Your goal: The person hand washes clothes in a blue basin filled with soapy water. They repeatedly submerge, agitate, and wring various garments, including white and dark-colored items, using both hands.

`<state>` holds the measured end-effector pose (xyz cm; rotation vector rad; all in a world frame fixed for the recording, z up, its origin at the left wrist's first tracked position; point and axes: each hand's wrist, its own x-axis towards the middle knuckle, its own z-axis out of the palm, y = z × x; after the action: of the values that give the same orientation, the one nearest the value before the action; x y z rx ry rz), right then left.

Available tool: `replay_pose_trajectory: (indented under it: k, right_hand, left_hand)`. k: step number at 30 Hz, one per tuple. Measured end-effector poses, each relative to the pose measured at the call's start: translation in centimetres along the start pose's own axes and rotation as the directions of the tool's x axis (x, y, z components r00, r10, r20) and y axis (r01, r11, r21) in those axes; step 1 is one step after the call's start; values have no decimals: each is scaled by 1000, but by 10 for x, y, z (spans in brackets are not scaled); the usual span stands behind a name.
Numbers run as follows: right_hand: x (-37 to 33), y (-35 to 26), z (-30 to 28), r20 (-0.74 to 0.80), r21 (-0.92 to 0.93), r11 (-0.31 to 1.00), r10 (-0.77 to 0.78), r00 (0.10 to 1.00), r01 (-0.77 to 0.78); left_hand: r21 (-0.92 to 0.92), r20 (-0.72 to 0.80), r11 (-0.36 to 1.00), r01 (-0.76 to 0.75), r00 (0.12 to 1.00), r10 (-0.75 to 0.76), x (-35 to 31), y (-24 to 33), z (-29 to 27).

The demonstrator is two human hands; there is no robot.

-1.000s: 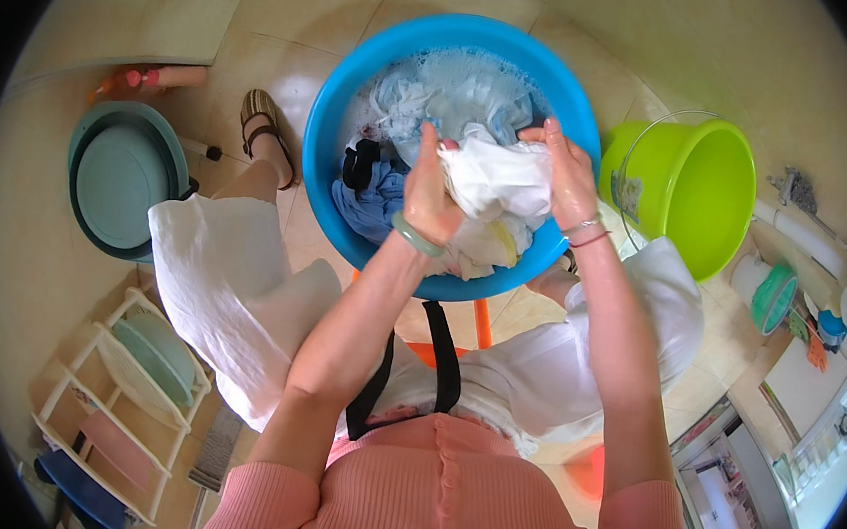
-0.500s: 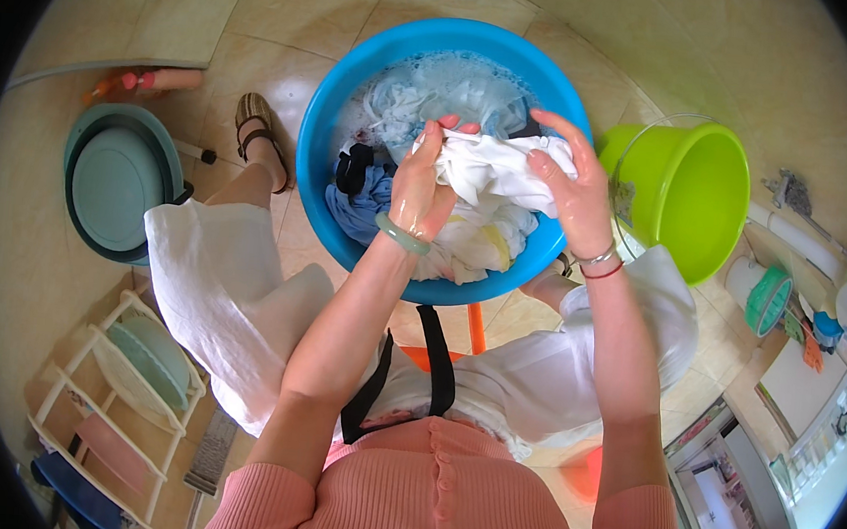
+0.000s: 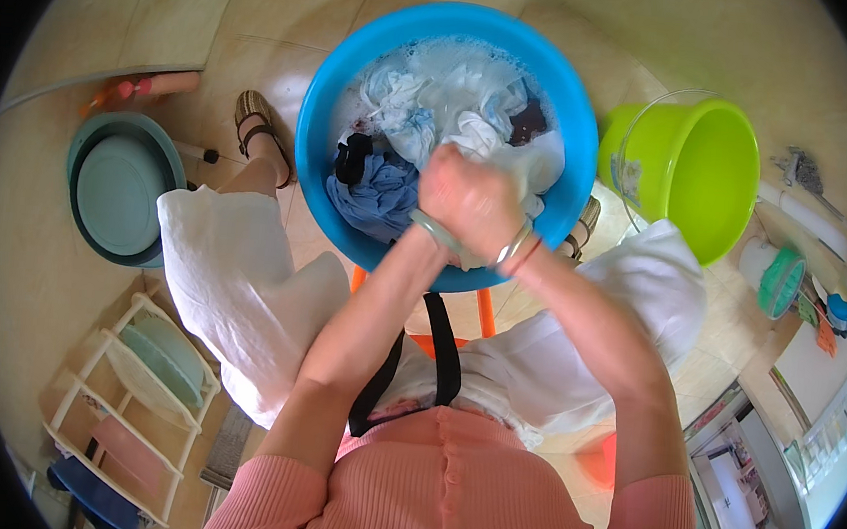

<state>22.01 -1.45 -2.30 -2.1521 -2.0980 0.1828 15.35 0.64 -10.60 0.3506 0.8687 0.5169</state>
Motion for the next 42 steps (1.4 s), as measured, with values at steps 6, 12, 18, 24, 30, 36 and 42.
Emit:
replay_pose_trajectory:
  k: [6, 12, 18, 24, 30, 36, 42]
  right_hand:
    - [-1, 68, 30, 137, 522, 730, 440, 888, -442]
    - [-10, 7, 5, -51, 599, 776, 284, 957, -198]
    - [-9, 63, 38, 354, 789, 268, 538, 765, -553]
    - [-16, 9, 19, -32, 582, 777, 317, 948, -240]
    - [-4, 46, 32, 30, 634, 684, 446, 895, -362]
    - [-8, 32, 19, -56, 509, 809, 373, 926, -295]
    - [-6, 53, 28, 113, 527, 768, 361, 926, -364]
  left_hand:
    - [-9, -362, 998, 62, 930, -62, -21, 4, 48]
    - [-182, -106, 973, 145, 980, -166, 4, -14, -10]
    - [24, -420, 997, 77, 905, -60, -21, -15, 46]
    - [-426, 279, 888, 174, 959, -54, 3, -21, -18]
    - [-364, -231, 924, 120, 949, -214, -26, 8, 47]
    - [235, -320, 971, 41, 947, 37, -30, 5, 33]
    - [-277, -246, 958, 77, 958, -148, -25, 22, 42]
